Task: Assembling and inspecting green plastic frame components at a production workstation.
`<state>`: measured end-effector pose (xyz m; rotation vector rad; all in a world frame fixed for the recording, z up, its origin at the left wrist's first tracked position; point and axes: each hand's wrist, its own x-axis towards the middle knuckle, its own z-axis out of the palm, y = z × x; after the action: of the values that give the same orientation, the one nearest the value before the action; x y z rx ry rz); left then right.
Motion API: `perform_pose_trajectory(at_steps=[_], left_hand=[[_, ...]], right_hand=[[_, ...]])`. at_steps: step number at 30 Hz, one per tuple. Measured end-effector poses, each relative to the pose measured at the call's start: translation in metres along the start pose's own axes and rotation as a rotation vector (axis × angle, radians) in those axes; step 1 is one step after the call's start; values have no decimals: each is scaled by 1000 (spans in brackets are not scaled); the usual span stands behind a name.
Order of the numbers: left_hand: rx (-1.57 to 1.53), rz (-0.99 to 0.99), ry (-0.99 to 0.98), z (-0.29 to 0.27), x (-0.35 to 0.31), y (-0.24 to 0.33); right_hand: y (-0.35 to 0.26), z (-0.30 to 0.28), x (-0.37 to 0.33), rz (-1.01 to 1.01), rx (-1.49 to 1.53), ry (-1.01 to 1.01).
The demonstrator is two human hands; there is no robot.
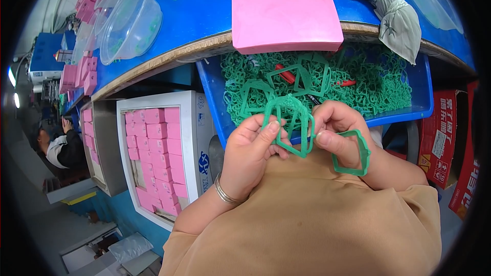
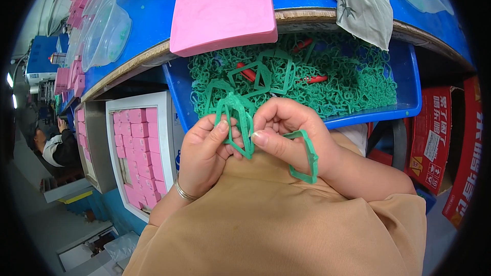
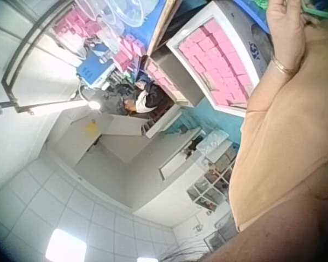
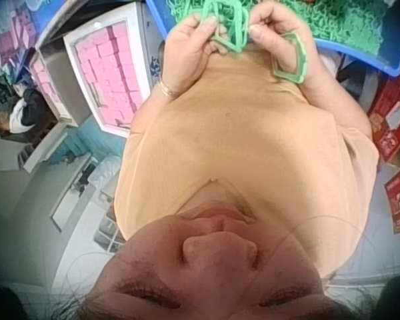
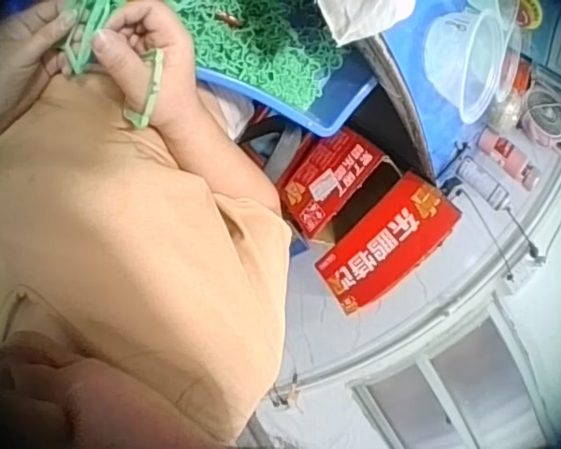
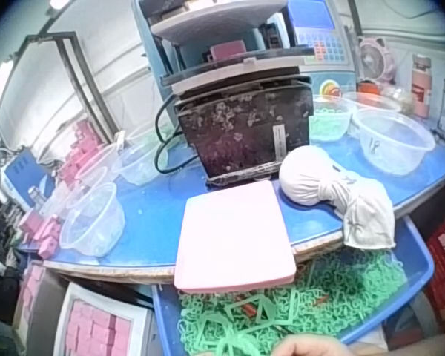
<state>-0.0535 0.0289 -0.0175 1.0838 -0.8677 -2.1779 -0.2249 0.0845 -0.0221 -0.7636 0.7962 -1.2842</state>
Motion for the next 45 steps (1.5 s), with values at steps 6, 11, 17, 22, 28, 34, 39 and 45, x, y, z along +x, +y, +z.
perform_pose_trajectory(at_steps=[6,11,17,22,28,34,39,45], left_hand=[[36,-19,34,2,0,1],[27,-11,39,2,0,0],[22,71,43,4,0,-1],[-12,97,27,3,-1,0],[0,215,14,3,-3,-2],[17,270,-7,2,-4,-1],[22,302,-10,2,-4,0],[37,316,-3,3,-4,0]], right_hand=[[0,0,0,6,5,7],[1,1,-1,14,21,10],[-3,1,-1,69,138,10],[-1,0,0,67,127,30],[-2,-2,0,118,137,78],[-1,2,2,48,-12,173],[0,2,2,31,-7,187],[1,2,2,37,-26,198]])
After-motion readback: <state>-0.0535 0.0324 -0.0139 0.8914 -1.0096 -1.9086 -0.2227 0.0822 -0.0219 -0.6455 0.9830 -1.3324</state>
